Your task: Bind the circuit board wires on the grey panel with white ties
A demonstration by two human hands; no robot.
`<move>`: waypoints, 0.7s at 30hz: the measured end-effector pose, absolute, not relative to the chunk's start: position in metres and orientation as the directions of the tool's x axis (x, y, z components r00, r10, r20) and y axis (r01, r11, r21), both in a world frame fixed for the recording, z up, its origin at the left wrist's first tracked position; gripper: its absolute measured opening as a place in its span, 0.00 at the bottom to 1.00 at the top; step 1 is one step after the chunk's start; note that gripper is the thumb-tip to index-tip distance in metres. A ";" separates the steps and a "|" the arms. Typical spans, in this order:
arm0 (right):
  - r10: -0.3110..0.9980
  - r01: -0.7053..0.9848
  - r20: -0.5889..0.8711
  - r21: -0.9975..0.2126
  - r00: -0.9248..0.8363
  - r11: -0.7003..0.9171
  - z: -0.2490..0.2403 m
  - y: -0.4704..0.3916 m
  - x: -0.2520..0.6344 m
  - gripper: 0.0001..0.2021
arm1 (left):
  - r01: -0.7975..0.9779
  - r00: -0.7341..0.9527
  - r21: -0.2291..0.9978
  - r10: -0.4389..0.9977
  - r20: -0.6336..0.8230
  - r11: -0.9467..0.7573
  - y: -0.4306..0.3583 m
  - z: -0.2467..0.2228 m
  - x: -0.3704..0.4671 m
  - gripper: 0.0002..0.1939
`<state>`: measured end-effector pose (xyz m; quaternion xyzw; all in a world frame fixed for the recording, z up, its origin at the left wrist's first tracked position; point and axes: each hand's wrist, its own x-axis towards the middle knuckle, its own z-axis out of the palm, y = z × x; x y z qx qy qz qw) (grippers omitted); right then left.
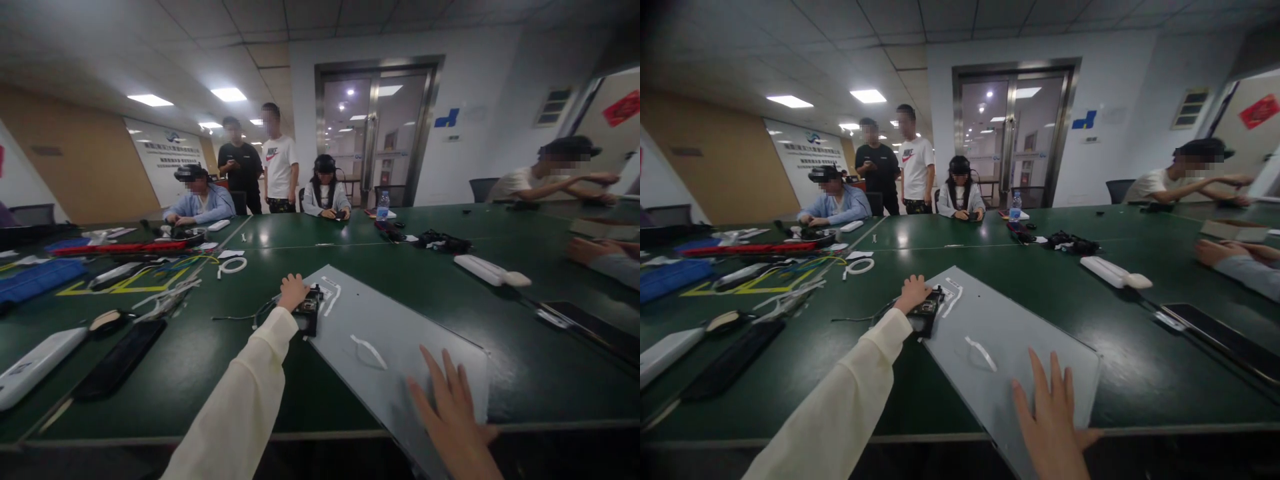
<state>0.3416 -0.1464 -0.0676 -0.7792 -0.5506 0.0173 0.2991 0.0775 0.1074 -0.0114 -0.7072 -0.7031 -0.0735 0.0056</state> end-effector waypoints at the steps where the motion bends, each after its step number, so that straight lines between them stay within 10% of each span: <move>1: 0.860 0.831 0.309 -0.517 0.405 -0.205 -0.066 -0.144 0.339 0.33 | 0.996 -0.014 0.092 0.992 0.129 0.003 0.102 -0.012 0.072 0.22; 21: 0.981 0.923 0.177 -0.384 0.073 0.001 -0.025 -0.077 0.347 0.31 | 0.982 -0.190 0.055 0.965 0.183 0.183 0.046 -0.006 0.007 0.23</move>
